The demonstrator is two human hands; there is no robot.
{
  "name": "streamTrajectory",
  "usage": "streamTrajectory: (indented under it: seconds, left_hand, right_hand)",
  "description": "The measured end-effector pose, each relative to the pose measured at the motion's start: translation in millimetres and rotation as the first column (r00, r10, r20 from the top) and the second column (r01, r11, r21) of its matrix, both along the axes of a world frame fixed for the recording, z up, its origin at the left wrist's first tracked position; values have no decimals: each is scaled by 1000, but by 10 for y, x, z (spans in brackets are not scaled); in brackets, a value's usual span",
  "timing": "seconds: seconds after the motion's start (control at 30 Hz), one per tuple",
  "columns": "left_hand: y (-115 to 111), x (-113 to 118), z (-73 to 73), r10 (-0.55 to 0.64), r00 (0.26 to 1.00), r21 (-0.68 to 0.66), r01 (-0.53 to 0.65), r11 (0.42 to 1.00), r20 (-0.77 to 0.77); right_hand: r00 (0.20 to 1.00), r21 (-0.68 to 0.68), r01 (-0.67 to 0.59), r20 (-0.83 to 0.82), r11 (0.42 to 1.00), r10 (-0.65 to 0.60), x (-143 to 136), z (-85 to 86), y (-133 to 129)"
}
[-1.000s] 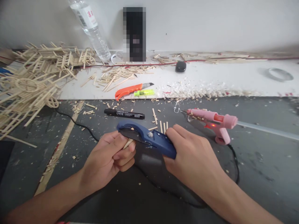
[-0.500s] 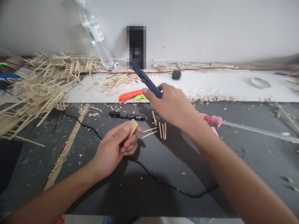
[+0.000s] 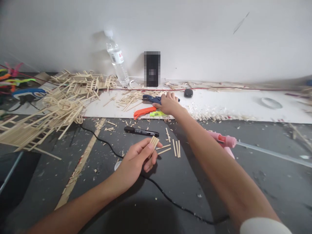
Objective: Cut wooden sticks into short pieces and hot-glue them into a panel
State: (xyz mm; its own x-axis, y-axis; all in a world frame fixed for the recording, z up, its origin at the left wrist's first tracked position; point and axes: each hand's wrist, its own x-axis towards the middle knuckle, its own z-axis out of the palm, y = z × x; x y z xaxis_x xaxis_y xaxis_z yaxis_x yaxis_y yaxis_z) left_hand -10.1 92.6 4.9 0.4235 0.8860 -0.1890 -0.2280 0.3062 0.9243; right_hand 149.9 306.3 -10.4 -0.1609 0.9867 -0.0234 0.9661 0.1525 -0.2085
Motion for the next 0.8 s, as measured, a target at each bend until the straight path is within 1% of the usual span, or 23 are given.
streamTrajectory:
  seconds: [0.07, 0.13, 0.2, 0.27, 0.33, 0.37, 0.43, 0.47, 0.5, 0.53, 0.57, 0.6, 0.63, 0.73, 0.8]
  left_hand:
    - [-11, -2, -11, -19, 999, 33, 20, 999, -42]
    - [-16, -6, -19, -25, 997, 63, 30, 998, -75]
    - [-15, -12, -21, -20, 995, 86, 28, 996, -94]
    - [-12, -15, -19, -7, 995, 99, 17, 995, -103]
    - [-12, -14, -19, 2, 994, 109, 10, 994, -109]
    - [-15, -11, -21, 5, 994, 110, 7, 994, -111]
    - [-30, 1, -25, 5, 994, 104, 7, 995, -108]
    - [-42, 8, -26, 4, 994, 105, 8, 994, -109]
    - [-57, 16, -26, 4, 993, 110, 9, 994, -116]
    - [-74, 23, -25, 0, 991, 122, 17, 992, -135]
    - [-92, 29, -21, -8, 986, 137, 31, 990, -166]
    - [-110, 35, -16, -25, 978, 153, 57, 987, -209]
    - [-127, 39, -11, -51, 965, 164, 95, 982, -256]
    - [-169, 48, 1, -154, 918, 151, 222, 963, -366]
    - [-185, 49, 1, -180, 892, 168, 270, 948, -414]
  right_hand:
    - [1000, -9, 2, -17, 1000, -3, 18, -41, 30]
    - [999, -5, -6, -52, 1000, 6, 13, -45, 38]
    - [994, 10, -21, -106, 1000, 22, -19, 15, -15]
    - [983, 58, -37, -175, 998, 46, -67, 146, -178]
    - [963, 141, -47, -256, 989, 82, -107, 323, -479]
    - [948, 182, -55, -300, 982, 108, -113, 411, -679]
    - [912, 208, -67, -385, 976, 145, -85, 551, -1134]
    - [882, 198, -71, -445, 978, 154, -49, 589, -1365]
    - [791, 157, -70, -592, 985, 151, -3, 603, -1582]
    - [714, 87, -98, -688, 991, 131, 51, 594, -1773]
    - [663, 24, -121, -742, 992, 99, 108, 564, -1933]
    - [619, -32, -139, -783, 990, 61, 164, 519, -2059]
    - [595, -80, -148, -803, 986, 24, 215, 465, -2150]
    - [528, -163, -135, -847, 977, -68, 329, 309, -2277]
    - [477, -190, -121, -872, 974, -111, 373, 245, -2302]
